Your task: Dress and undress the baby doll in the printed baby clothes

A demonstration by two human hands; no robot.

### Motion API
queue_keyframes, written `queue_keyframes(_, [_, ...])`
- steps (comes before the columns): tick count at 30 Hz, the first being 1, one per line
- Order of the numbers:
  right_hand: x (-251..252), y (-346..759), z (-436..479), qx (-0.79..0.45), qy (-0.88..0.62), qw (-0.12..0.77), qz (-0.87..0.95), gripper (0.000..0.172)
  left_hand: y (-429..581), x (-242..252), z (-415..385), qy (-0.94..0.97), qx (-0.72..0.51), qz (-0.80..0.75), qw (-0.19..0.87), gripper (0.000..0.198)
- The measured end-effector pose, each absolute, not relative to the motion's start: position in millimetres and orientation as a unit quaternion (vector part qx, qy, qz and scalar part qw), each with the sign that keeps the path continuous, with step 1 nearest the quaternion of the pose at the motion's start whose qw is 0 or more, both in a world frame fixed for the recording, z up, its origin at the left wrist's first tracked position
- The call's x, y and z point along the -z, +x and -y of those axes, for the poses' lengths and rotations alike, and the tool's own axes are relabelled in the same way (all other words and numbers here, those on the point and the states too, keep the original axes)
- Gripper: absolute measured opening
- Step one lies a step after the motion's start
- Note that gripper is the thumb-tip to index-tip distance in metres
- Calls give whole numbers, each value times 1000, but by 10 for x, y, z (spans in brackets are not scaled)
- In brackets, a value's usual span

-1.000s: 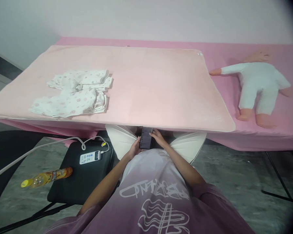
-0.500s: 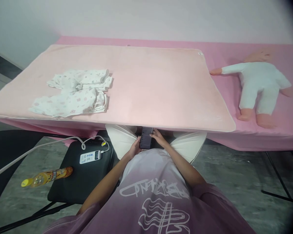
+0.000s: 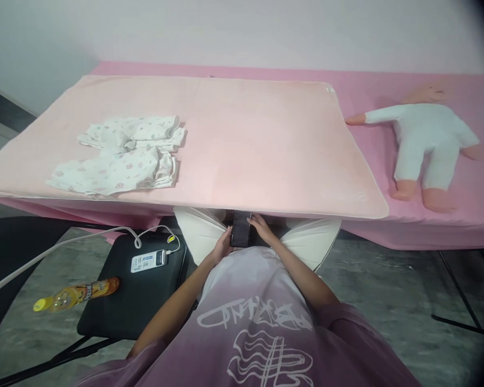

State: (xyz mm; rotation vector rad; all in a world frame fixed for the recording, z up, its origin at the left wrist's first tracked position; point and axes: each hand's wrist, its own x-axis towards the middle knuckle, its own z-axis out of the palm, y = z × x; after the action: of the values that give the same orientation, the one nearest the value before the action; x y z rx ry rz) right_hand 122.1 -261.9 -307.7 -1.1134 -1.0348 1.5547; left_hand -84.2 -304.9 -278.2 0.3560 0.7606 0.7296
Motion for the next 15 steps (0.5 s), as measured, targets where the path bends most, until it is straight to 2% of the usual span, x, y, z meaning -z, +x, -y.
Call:
queue_keyframes(8, [3108, 1193, 2558, -579, -504, 471, 435, 45, -819, 2756, 3059, 179, -335, -381, 843, 60])
queue_keyframes(15, [2934, 1177, 2528, -555, -508, 473, 459, 44, -825, 2772, 3058, 177, -340, -366, 848, 59])
